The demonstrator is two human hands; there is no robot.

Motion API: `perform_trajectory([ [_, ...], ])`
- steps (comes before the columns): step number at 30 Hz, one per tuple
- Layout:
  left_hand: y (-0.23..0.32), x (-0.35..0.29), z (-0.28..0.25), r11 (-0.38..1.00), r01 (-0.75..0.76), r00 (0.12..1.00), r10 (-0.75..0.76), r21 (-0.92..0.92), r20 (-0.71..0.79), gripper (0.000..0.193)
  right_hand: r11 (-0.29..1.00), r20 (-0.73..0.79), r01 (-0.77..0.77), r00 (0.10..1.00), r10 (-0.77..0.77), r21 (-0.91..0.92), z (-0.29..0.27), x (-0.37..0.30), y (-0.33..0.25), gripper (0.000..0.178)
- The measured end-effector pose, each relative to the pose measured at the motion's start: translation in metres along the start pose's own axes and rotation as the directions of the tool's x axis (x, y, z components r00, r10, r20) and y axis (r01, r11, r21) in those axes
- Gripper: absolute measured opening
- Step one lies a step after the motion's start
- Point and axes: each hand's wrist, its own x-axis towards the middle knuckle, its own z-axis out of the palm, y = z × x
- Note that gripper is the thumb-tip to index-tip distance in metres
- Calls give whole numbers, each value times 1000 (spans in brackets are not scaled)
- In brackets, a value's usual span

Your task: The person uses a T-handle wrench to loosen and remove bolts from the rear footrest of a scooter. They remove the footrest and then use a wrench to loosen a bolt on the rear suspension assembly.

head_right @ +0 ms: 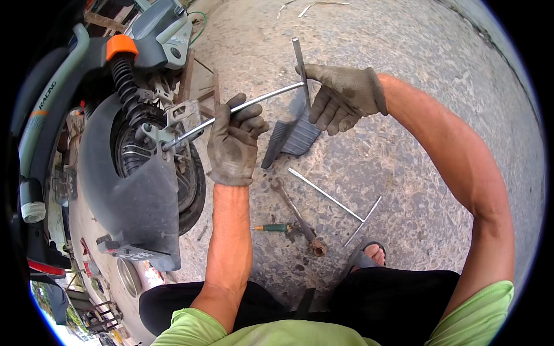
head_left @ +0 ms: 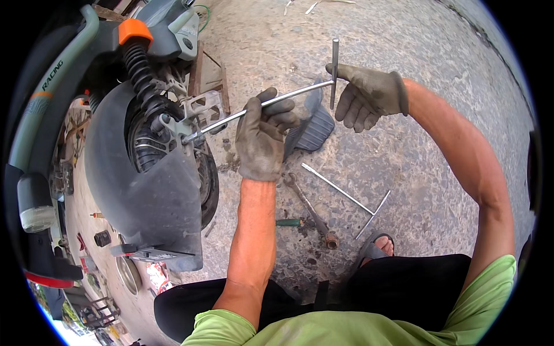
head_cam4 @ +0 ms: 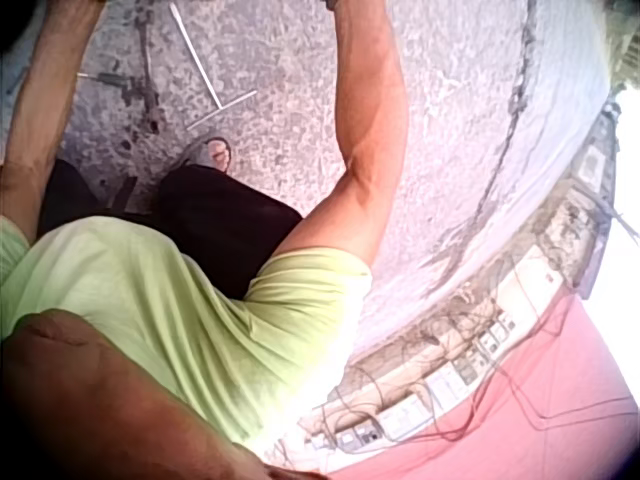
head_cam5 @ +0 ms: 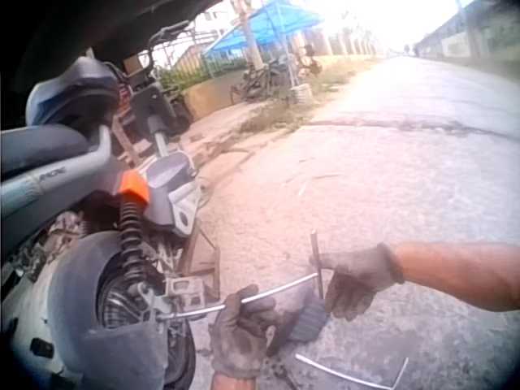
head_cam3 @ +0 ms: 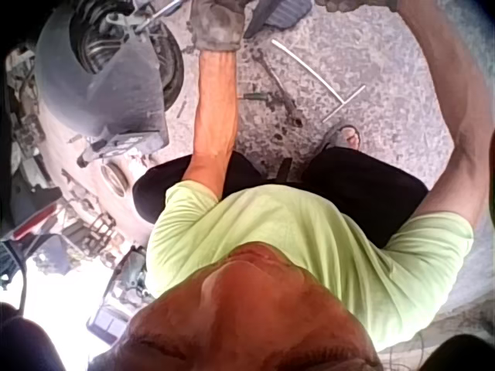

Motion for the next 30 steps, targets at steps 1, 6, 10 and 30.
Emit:
perform_trajectory([
  [1,0,0,1,1000,0,1000,0,-7,2,45,998,31,-3,1000,1,59,1,2,-1,90],
  [6,2,0,3,999,-3,1000,3,-35,10,44,935,98,47,991,-87,351,8,5,-2,67],
  [10,-3,-1,5,999,15,999,-14,-34,32,45,867,99,371,901,-423,334,4,13,11,51],
  [30,6,1,15,999,-26,997,28,-35,69,44,-123,209,436,155,-966,-892,-12,1,-2,20],
])
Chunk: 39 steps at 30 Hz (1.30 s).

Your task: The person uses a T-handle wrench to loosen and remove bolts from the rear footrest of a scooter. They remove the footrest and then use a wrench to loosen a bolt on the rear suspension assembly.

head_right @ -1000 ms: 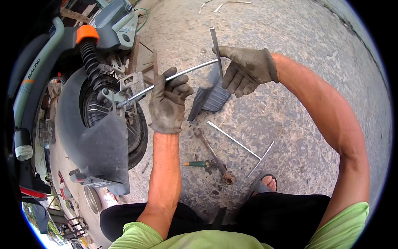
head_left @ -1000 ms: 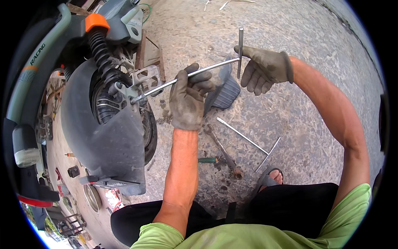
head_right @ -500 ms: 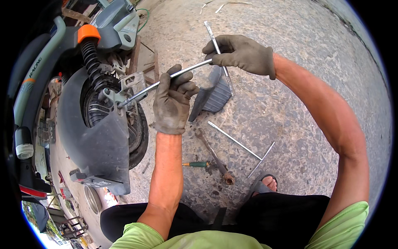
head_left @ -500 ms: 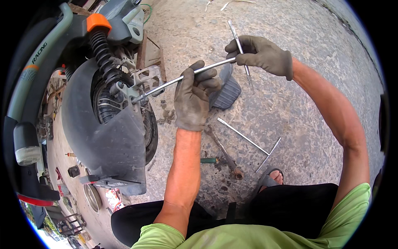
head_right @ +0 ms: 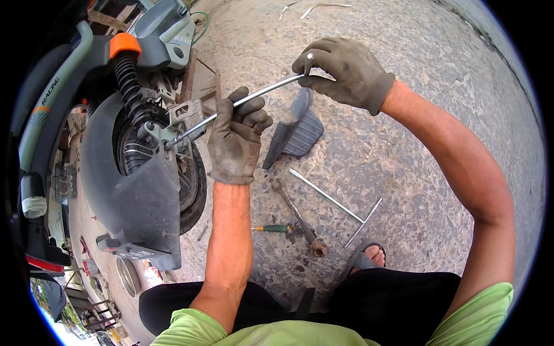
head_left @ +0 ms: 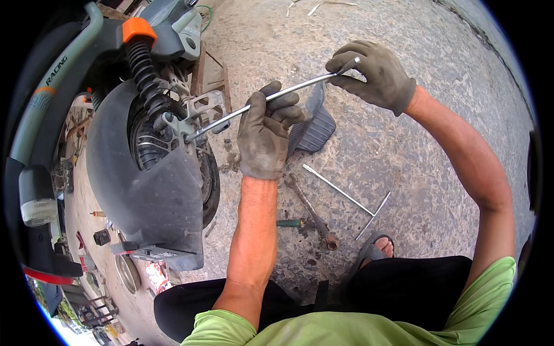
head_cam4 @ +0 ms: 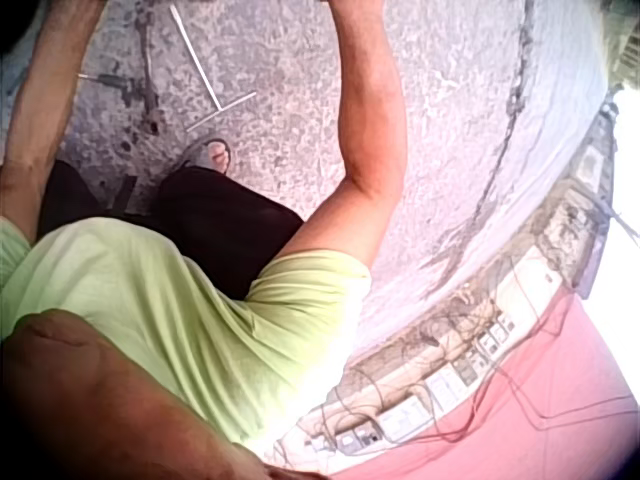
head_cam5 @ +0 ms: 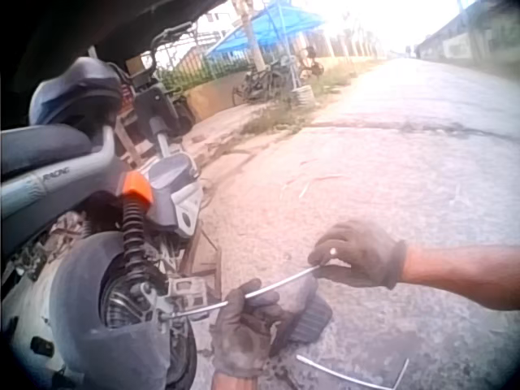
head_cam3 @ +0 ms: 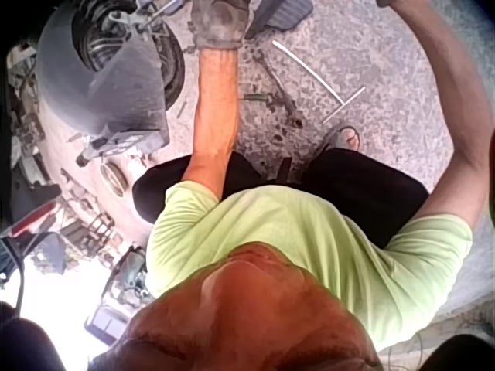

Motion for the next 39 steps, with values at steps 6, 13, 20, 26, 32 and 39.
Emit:
perform_trajectory([
  [6,2,-1,-2,1000,1,1000,0,-13,20,44,204,685,-898,430,588,389,-1,0,-6,51],
  [13,0,-2,1,1000,-6,1000,6,-17,-5,44,-257,763,-732,523,381,631,6,1,-16,52],
  [20,-3,-1,-6,1000,14,1000,-14,9,-2,43,695,399,-489,865,306,527,3,6,2,27],
  [26,3,4,-8,999,11,1000,-12,-34,-9,43,981,-44,140,988,-147,-135,-1,12,1,22],
  [32,1,2,-10,1000,14,999,-14,-19,-33,42,620,451,-784,558,696,13,9,6,-6,25],
  [39,1,2,-10,999,-1,1000,0,-34,-27,43,-317,827,-764,507,243,562,15,-1,-9,55],
])
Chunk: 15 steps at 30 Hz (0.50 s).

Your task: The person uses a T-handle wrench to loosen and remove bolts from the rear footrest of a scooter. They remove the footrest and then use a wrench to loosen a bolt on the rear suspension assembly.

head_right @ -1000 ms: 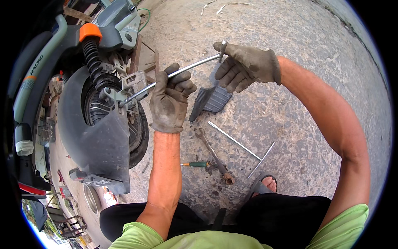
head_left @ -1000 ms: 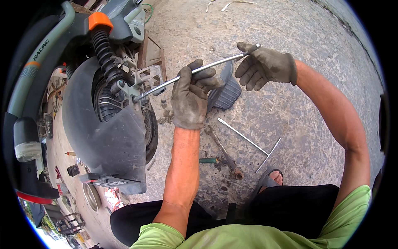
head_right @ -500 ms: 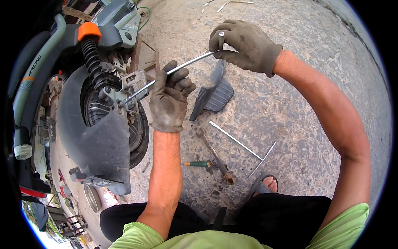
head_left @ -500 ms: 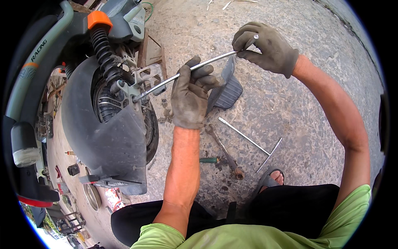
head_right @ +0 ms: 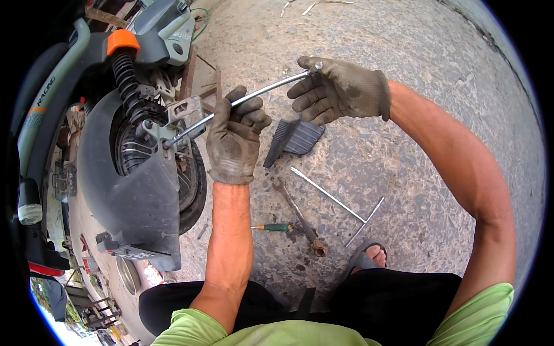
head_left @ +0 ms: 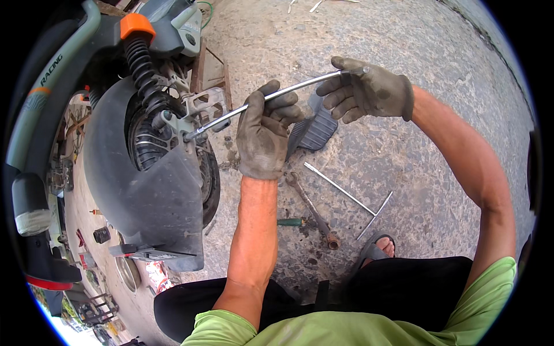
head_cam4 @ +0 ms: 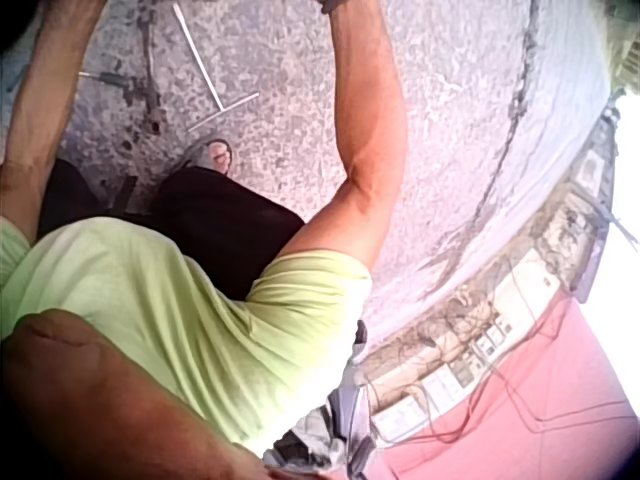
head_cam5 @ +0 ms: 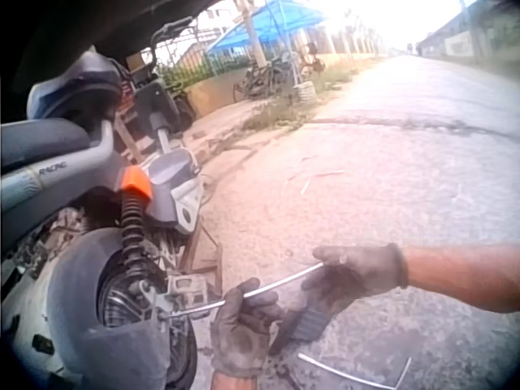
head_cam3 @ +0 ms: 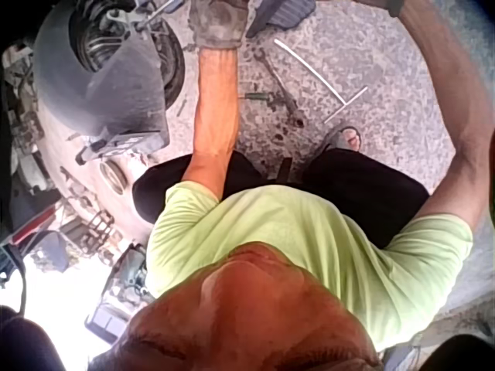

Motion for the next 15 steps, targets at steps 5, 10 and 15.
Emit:
perform_trajectory([
  [5,-6,-1,-4,999,40,999,-40,13,4,44,721,-9,422,860,-510,-550,-4,5,-7,28],
  [10,-1,3,-2,999,36,999,-37,-32,-19,44,-280,455,369,583,-673,-886,-7,1,-12,38],
  [15,-4,1,-10,999,43,999,-44,-8,-18,45,296,-121,91,770,-626,-951,-14,5,8,33],
])
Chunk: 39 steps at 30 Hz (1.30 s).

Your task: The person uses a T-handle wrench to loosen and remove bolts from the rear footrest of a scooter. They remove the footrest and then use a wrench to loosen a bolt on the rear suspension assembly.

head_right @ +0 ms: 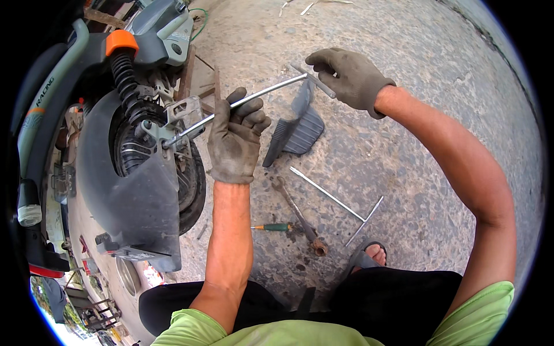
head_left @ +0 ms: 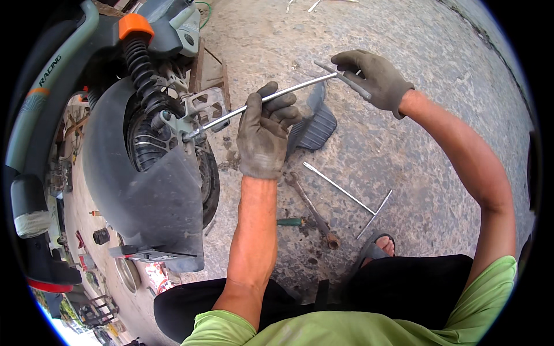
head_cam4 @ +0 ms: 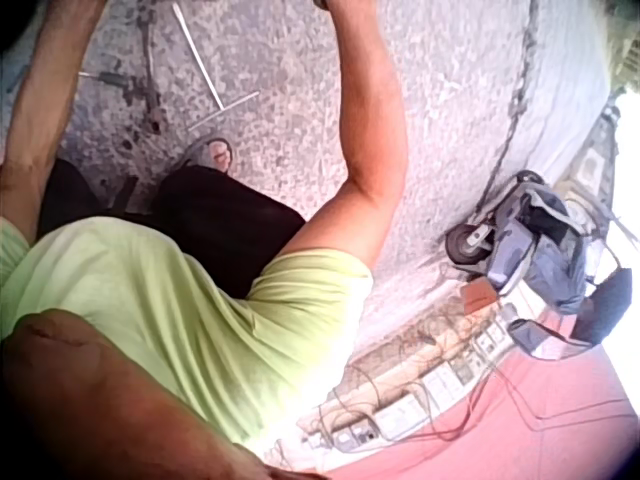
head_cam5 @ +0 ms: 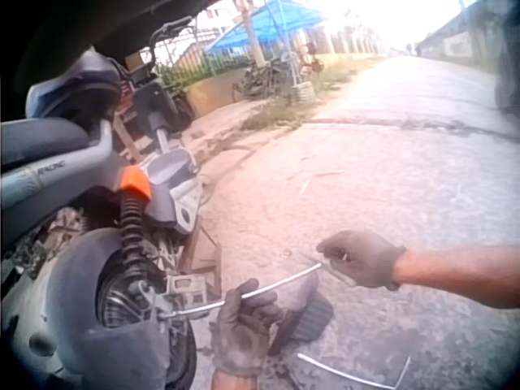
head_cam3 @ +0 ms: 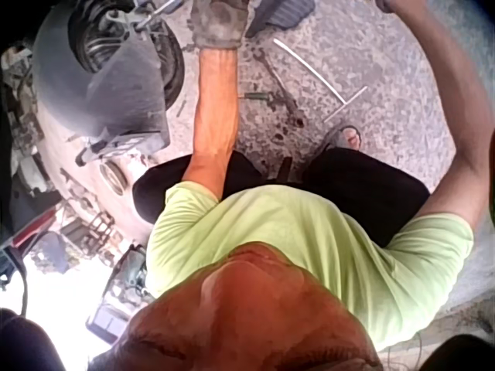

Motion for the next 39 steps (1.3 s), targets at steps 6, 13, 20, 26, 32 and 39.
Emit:
perform_trajectory([
  [6,7,0,-1,1000,-19,999,20,-23,32,44,499,475,-540,840,264,677,-2,3,-26,50],
  [13,3,0,6,994,-25,999,29,105,-36,42,846,-56,403,892,-448,-349,-17,6,-16,29],
  [20,-1,-3,5,992,-57,997,62,115,-37,44,832,348,-443,878,329,333,-30,6,-32,53],
  [26,3,0,7,995,-55,998,57,81,-19,44,842,343,-367,909,235,395,-22,8,-29,39],
  [32,12,5,2,995,-73,997,74,65,-21,45,878,26,445,894,-448,-176,-19,11,-17,35],
  [39,8,0,-3,994,-70,997,71,86,-14,45,446,507,-560,827,243,698,-30,5,-23,46],
])
